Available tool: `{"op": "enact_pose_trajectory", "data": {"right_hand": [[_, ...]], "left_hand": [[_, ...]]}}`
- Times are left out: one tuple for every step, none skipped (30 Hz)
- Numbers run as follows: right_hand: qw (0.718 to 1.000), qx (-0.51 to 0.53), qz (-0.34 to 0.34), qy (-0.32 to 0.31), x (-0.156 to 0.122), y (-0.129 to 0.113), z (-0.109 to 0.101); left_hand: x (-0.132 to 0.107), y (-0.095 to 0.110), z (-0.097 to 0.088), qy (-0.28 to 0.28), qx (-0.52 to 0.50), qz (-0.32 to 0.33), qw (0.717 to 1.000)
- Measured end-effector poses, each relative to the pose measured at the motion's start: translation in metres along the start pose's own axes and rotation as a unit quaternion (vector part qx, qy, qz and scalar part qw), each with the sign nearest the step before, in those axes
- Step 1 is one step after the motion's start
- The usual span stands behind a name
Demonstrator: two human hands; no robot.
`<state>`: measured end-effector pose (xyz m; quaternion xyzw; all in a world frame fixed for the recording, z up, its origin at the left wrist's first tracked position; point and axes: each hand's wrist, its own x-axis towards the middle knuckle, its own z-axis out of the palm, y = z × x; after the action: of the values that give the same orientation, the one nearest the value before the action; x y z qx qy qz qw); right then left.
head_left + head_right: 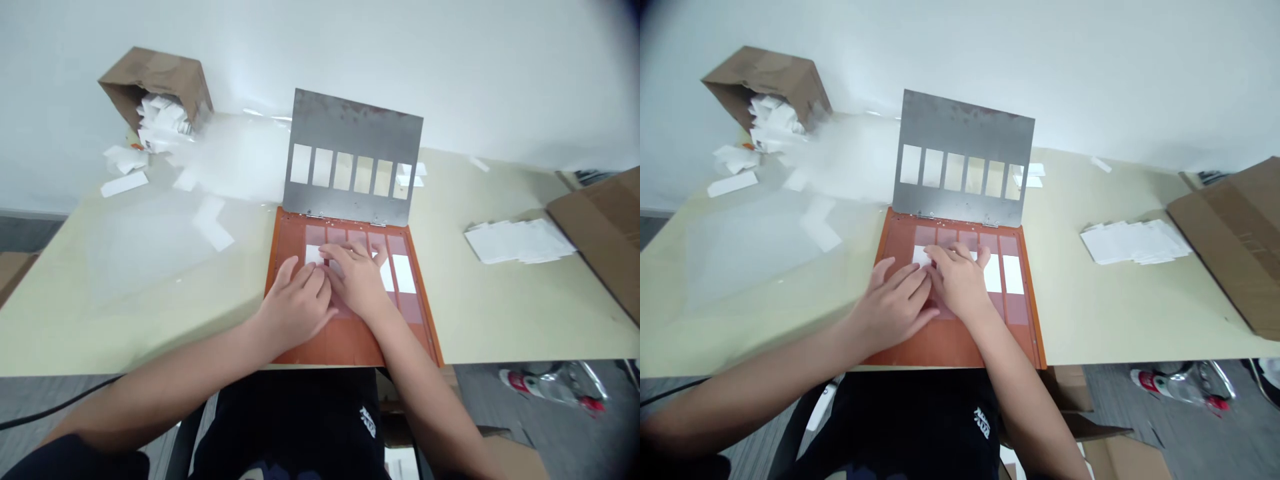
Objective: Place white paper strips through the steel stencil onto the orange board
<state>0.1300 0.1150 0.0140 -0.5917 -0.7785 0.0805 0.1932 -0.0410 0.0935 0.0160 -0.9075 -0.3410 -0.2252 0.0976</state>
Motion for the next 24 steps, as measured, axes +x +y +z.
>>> {"op": "enact_pose_trajectory", "data": {"right_hand": [[1.000, 0.004, 0.003, -0.002, 0.000, 0.000, 0.000], [1.000, 0.007, 0.006, -0.002, 0.000, 0.000, 0.000], [1.000, 0.008, 0.008, -0.001, 0.000, 0.001, 0.001], [1.000, 0.009, 0.009, -0.001, 0.000, 0.001, 0.001], [1.000, 0.009, 0.009, 0.000, 0.000, 0.001, 0.001], [1.000, 0.008, 0.010, 0.001, 0.000, 0.001, 0.002], [1.000, 0.007, 0.011, 0.002, 0.001, 0.001, 0.002], [1.000, 0.005, 0.010, 0.003, 0.001, 0.002, 0.002], [1.000, 0.003, 0.010, 0.004, 0.001, 0.002, 0.002], [1.000, 0.001, 0.008, 0.005, 0.001, 0.002, 0.002], [1.000, -0.001, 0.006, 0.006, 0.001, 0.002, 0.003], [1.000, -0.003, 0.004, 0.006, 0.002, 0.002, 0.003], [1.000, -0.006, 0.003, 0.007, 0.002, 0.002, 0.003], [1.000, -0.008, 0.002, 0.006, 0.001, 0.002, 0.003], [1.000, -0.009, 0.002, 0.004, 0.001, 0.002, 0.003], [1.000, -0.008, 0.003, 0.002, 0.001, 0.002, 0.003], [1.000, -0.006, 0.004, -0.003, 0.001, 0.001, 0.002], [1.000, 0.000, 0.007, -0.008, 0.001, 0.001, 0.000], [1.000, 0.006, 0.010, -0.015, 0.001, 0.001, -0.003], [1.000, 0.012, 0.012, -0.025, 0.002, 0.001, -0.006], [0.999, 0.017, 0.014, -0.036, 0.004, 0.000, -0.009], [0.999, 0.019, 0.015, -0.049, 0.007, 0.000, -0.013], [0.998, 0.016, 0.015, -0.062, 0.010, 0.000, -0.016], [0.997, 0.009, 0.013, -0.075, 0.015, 0.000, -0.018]], "left_hand": [[-0.002, 0.005, 0.000, 0.002, 0.010, -0.002, 1.000], [-0.004, 0.008, 0.001, 0.003, 0.017, -0.004, 1.000], [-0.005, 0.010, 0.002, 0.004, 0.021, -0.007, 1.000], [-0.006, 0.011, 0.004, 0.002, 0.022, -0.008, 1.000], [-0.007, 0.012, 0.005, -0.001, 0.021, -0.008, 1.000], [-0.008, 0.012, 0.006, -0.005, 0.020, -0.009, 1.000], [-0.009, 0.012, 0.007, -0.009, 0.019, -0.010, 1.000], [-0.009, 0.013, 0.008, -0.010, 0.019, -0.011, 1.000], [-0.009, 0.013, 0.009, -0.010, 0.021, -0.012, 1.000], [-0.010, 0.014, 0.009, -0.010, 0.024, -0.014, 1.000], [-0.010, 0.014, 0.009, -0.009, 0.026, -0.015, 1.000], [-0.010, 0.015, 0.009, -0.008, 0.027, -0.016, 0.999], [-0.010, 0.015, 0.009, -0.009, 0.027, -0.017, 0.999], [-0.010, 0.015, 0.009, -0.011, 0.026, -0.019, 0.999], [-0.010, 0.015, 0.008, -0.011, 0.023, -0.021, 0.999], [-0.010, 0.015, 0.008, -0.012, 0.020, -0.023, 0.999], [-0.009, 0.014, 0.008, -0.013, 0.019, -0.024, 0.999], [-0.009, 0.014, 0.007, -0.014, 0.019, -0.025, 0.999], [-0.008, 0.014, 0.007, -0.016, 0.021, -0.023, 0.999], [-0.008, 0.014, 0.007, -0.020, 0.024, -0.022, 0.999], [-0.008, 0.014, 0.007, -0.023, 0.027, -0.021, 0.999], [-0.008, 0.015, 0.007, -0.027, 0.031, -0.021, 0.999], [-0.008, 0.015, 0.006, -0.029, 0.033, -0.023, 0.999], [-0.008, 0.016, 0.006, -0.032, 0.034, -0.026, 0.999]]}}
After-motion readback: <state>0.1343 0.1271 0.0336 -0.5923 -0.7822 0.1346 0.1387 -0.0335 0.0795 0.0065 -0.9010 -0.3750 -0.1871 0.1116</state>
